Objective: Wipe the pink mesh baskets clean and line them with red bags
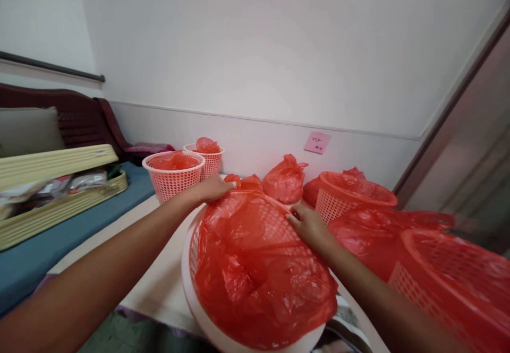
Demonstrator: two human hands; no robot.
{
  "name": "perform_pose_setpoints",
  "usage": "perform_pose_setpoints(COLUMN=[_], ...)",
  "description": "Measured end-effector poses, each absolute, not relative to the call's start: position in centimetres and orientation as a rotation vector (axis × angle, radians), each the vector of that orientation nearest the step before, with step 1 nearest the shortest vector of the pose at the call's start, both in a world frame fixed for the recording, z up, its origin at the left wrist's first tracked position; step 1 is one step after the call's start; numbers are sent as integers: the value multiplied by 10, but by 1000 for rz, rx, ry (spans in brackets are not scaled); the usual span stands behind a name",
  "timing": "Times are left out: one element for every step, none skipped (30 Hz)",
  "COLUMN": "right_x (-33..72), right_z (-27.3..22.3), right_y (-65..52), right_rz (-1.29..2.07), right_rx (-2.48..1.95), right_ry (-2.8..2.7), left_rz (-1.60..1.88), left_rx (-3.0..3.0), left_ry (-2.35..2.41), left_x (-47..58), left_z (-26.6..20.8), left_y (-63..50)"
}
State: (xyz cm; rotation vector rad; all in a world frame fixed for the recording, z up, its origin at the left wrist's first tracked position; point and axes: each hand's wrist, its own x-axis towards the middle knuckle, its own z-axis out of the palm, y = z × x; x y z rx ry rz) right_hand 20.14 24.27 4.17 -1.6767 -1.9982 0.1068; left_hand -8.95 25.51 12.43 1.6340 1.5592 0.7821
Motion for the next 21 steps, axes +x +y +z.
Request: perform_pose_setpoints(right_x=[201,200,200,200,200,200,200,201,201,201,200,199,198,197,197,196,196,196,196,196,197], right_z=[42,41,41,41,40,40,40,39,40,40,41,41,42,42,42,42,42,42,41,40,40], right_y=[242,242,242,241,241,240,240,239,239,238,238,237,237,238,238,239,240,241,242,243,243], right_rz=[107,108,108,109,109,108,107,105,104,103,101,101,101,100,101,103,106,108,112,117,122], right_rx=[-1670,-1663,-1657,-1650,-1643,-1637,-1633,-1629,-1627,-1625,-1624,-1624,-1624,-1623,-1624,-1625,-1626,-1628,-1631,-1635,-1641], right_ry=[-2000,-1999,-1997,-1995,-1994,-1995,-1997,-2001,-2005,-2009,-2012,-2014,-2016,-2016,-2016,-2015,-2014,-2012,-2010,-2008,-2005], left_rz=[784,786,791,803,822,846,873,901,925,944,957,962,960,952,936,914,887,855,817,780,745], left_rx=[1642,1644,1640,1630,1613,1591,1565,1536,1506,1476,1448,1421,1393,1363,1330,1293,1252,1207,1157,1106,1054], left_ry=[1546,1526,1502,1478,1458,1444,1439,1441,1450,1462,1478,1493,1507,1518,1526,1527,1521,1506,1484,1452,1412], left_x=[-89,-90,-90,-90,-90,-90,-91,-91,-92,-93,-94,-96,-98,-100,-102,-105,-107,-110,-112,-114,-116], left_z=[125,124,122,120,117,113,110,107,105,103,102,102,101,101,100,99,97,95,91,87,82], left_y=[253,251,249,248,248,249,250,252,254,257,259,262,265,267,270,273,275,277,279,280,282])
